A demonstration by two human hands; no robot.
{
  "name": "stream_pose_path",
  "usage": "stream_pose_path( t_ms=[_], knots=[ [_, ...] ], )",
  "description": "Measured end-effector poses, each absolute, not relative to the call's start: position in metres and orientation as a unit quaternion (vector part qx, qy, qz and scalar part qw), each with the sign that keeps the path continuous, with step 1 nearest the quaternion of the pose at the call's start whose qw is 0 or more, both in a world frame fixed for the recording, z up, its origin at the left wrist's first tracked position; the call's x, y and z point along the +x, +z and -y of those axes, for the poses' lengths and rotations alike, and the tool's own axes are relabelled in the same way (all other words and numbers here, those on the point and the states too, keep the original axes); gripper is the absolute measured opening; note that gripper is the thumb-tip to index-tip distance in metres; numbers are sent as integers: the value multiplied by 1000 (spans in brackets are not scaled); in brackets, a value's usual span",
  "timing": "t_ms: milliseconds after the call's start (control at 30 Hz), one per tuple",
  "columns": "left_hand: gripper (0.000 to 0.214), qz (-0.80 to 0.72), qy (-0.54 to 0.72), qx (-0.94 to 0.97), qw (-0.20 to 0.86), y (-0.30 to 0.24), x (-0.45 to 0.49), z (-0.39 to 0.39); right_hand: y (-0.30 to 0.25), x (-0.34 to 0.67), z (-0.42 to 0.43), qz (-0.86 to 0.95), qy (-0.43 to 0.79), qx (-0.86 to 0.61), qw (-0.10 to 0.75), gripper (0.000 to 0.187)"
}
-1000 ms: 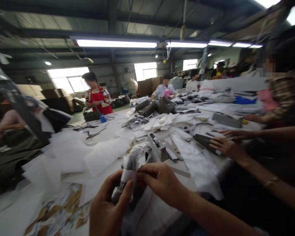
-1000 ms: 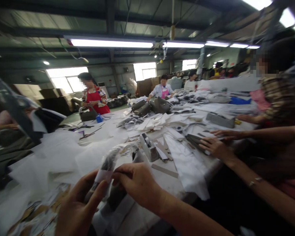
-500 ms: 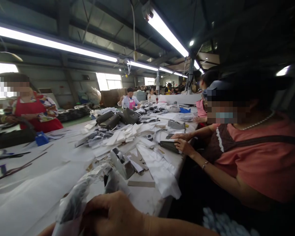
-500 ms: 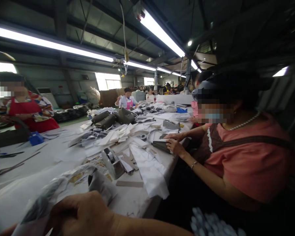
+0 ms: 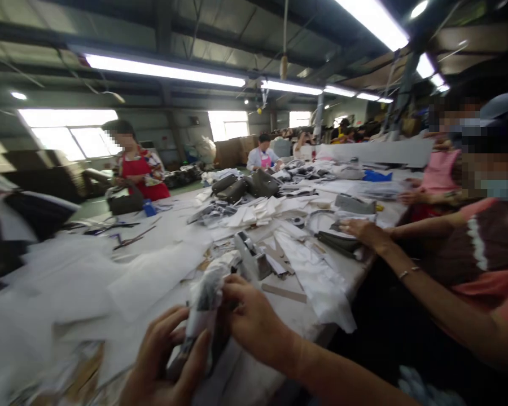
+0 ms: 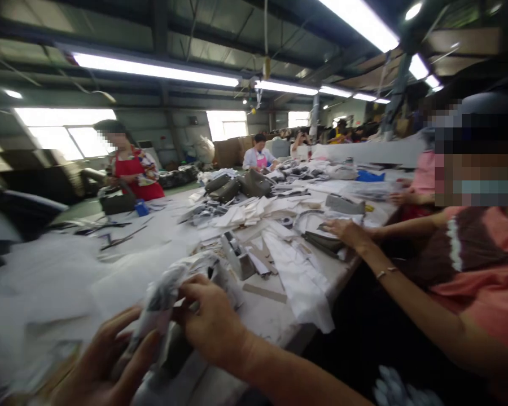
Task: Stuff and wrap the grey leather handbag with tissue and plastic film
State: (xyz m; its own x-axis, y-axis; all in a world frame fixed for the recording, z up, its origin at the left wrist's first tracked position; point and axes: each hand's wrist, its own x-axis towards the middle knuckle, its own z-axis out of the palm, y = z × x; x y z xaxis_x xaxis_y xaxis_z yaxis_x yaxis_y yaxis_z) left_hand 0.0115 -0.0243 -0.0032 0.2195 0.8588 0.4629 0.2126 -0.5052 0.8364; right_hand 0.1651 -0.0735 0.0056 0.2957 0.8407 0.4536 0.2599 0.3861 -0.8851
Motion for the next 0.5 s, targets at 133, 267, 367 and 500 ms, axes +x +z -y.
stream_pose_path(
  t_ms=[133, 267, 367, 500],
  knots=[
    [30, -336, 487, 747, 302, 9, 15, 37, 6, 166, 69, 558, 174, -541, 604, 21],
    [27, -336, 477, 743, 329, 7, 18, 40, 5, 168, 73, 523, 289, -537, 596, 7],
    [34, -333, 489, 722, 360, 5, 19, 42, 8, 171, 85, 434, 505, -426, 612, 16],
    [53, -355, 496, 691, 388, 5, 23, 44, 15, 168, 99, 342, 618, -323, 630, 28]
  ],
)
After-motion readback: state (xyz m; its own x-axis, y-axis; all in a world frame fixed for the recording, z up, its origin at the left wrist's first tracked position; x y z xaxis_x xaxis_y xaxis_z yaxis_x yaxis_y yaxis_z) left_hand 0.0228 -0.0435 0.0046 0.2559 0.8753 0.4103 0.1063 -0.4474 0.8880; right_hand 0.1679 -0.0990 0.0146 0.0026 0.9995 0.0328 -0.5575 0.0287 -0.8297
